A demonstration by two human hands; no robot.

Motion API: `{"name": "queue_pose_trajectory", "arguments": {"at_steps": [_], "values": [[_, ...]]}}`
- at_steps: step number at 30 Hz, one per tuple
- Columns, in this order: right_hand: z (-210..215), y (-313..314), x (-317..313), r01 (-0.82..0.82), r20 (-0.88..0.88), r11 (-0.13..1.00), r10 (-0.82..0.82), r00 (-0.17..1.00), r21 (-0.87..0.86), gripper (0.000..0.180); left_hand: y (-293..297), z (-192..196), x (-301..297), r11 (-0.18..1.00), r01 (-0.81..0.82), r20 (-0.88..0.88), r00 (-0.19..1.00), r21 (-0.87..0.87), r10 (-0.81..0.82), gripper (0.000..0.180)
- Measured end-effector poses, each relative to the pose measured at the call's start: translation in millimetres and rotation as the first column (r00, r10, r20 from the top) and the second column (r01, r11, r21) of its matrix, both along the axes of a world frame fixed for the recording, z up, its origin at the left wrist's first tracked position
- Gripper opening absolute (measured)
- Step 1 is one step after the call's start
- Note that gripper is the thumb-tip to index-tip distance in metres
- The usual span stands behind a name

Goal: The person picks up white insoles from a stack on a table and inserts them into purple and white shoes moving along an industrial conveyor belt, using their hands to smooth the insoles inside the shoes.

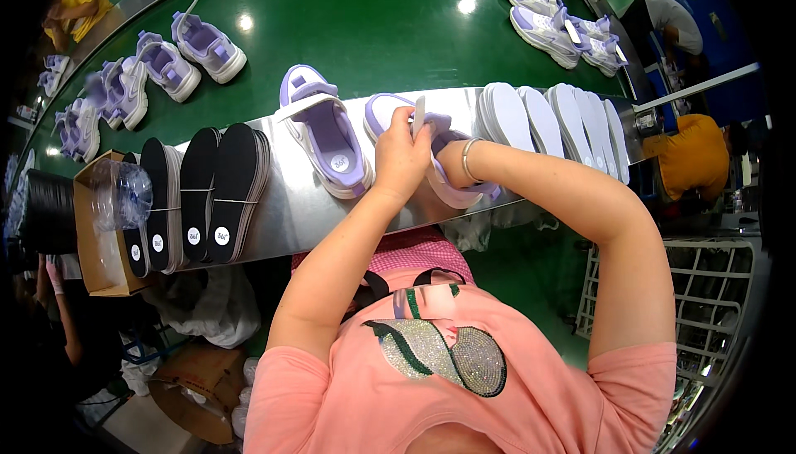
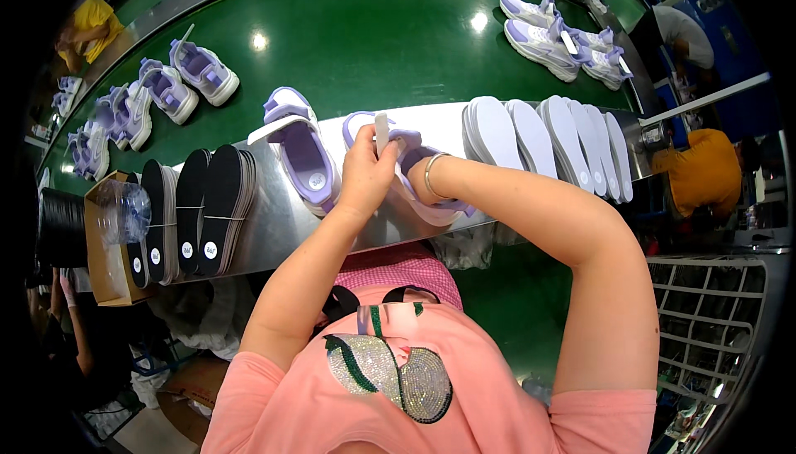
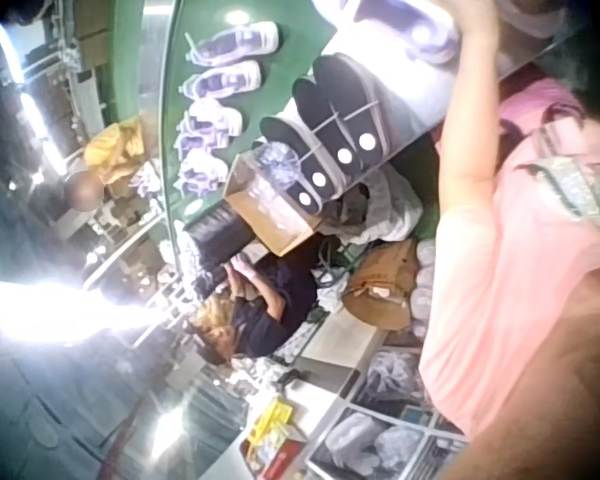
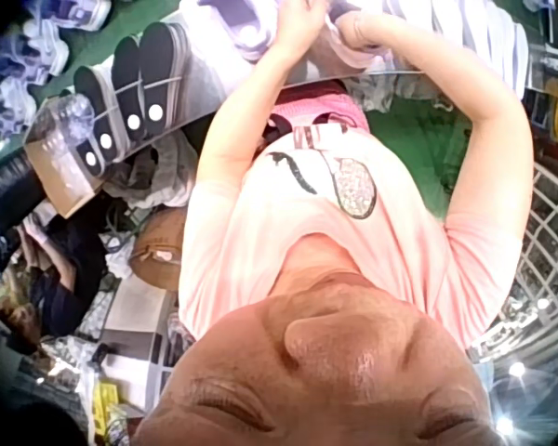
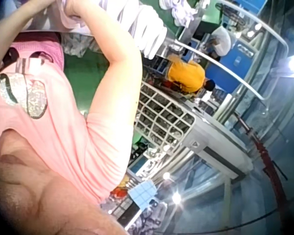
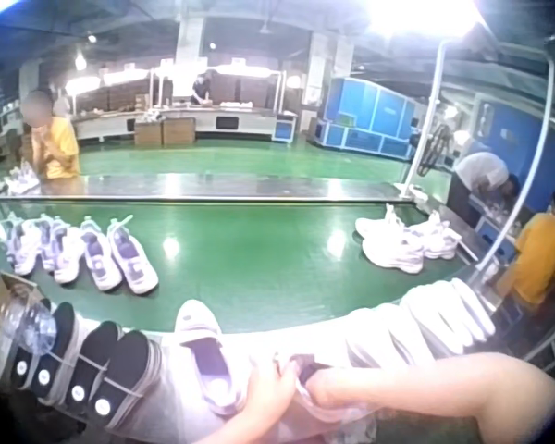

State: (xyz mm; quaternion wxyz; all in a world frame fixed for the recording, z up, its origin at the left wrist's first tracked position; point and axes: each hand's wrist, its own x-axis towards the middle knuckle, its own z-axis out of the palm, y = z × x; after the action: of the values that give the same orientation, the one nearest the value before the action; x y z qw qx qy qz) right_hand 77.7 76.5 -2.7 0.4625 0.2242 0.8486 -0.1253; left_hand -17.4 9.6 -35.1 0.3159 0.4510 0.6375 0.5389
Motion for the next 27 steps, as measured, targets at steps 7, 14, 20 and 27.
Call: {"name": "queue_pose_trajectory", "arguments": {"at_steps": [7,14,20,27], "values": [[25,-14,-8,0.161,-0.039,0.968,-0.157,0.987,0.194,0.025,-3,8,-3,0.999,0.03,0.017,0.999,-0.037,-0.03,0.029],[36,-15,9,0.1,-0.117,0.994,-0.093,0.989,0.048,0.019,-4,4,-1,1.0,-0.009,-0.074,0.997,0.013,0.01,0.028],[50,-31,41,0.042,-0.139,0.999,-0.039,0.989,0.019,0.022,-5,7,2,0.999,-0.042,-0.101,0.994,0.011,0.043,0.027],[47,-34,53,0.178,-0.471,0.981,-0.196,0.86,-0.082,0.025,-26,3,2,0.996,-0.083,0.005,0.997,0.039,0.083,0.027]]}}
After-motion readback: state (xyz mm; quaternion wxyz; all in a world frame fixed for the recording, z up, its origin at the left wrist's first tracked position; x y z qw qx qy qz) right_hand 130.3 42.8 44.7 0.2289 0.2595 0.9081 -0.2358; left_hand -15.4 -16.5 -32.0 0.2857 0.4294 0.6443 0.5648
